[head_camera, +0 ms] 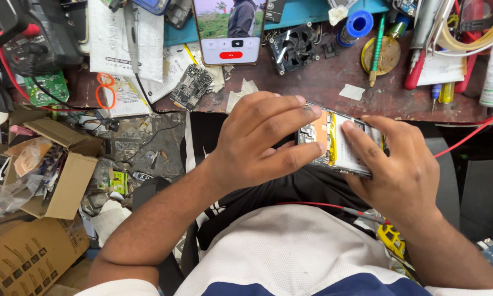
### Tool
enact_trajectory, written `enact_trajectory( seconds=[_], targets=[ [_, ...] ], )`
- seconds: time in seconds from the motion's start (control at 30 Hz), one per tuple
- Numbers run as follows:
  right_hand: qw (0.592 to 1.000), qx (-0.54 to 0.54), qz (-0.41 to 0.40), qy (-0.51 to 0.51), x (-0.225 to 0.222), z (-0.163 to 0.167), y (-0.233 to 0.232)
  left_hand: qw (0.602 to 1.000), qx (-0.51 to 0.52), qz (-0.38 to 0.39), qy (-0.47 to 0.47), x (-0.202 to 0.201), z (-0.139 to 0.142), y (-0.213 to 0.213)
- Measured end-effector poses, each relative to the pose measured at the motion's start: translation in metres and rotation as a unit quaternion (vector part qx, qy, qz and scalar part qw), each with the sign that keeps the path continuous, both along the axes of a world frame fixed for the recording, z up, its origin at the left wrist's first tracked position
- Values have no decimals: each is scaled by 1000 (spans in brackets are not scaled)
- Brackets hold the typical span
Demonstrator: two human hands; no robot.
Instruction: The person repairs a smartphone at a cluttered workbench. They use tweezers to work inside the opened phone with its battery exposed, press the power button and watch the boot screen, reopen the back cover, manipulate the internal battery connector, then press the cover back on and continue handling the phone.
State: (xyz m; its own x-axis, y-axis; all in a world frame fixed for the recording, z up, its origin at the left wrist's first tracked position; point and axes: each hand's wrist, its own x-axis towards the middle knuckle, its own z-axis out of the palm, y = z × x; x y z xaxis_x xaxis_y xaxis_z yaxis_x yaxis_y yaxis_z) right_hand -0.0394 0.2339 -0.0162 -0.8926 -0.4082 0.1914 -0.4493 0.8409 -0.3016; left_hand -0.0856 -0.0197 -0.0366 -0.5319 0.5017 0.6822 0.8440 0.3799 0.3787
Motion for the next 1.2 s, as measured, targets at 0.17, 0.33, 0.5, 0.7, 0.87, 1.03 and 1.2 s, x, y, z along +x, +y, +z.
enact_trajectory(
  seconds=[0.17, 0.33, 0.5, 0.7, 0.87, 1.03, 1.2],
  targets=[
    [1000, 4, -1, -4, -3, 2, 2, 999, -35, -8, 22, 0, -2, 0],
    [1000, 7, 4, 10, -4, 1, 5, 999, -39, -23, 14, -2, -5, 1],
    [1000, 15, 1, 21, -5, -1, 7, 998, -48, -30, 12, -2, -7, 5],
    [999, 19, 5, 28, -6, -4, 10, 997, -58, -48, 11, -2, -8, 4],
    [1000, 13, 9, 22, -7, -6, 10, 995, -73, -55, 27, -1, -8, 3],
    [1000, 11, 13, 17, -8, -7, 11, 995, -76, -61, 26, -1, -7, 3],
    [1000, 8, 13, 18, -8, -7, 12, 995, -71, -71, 21, -2, -9, 4]
  ],
)
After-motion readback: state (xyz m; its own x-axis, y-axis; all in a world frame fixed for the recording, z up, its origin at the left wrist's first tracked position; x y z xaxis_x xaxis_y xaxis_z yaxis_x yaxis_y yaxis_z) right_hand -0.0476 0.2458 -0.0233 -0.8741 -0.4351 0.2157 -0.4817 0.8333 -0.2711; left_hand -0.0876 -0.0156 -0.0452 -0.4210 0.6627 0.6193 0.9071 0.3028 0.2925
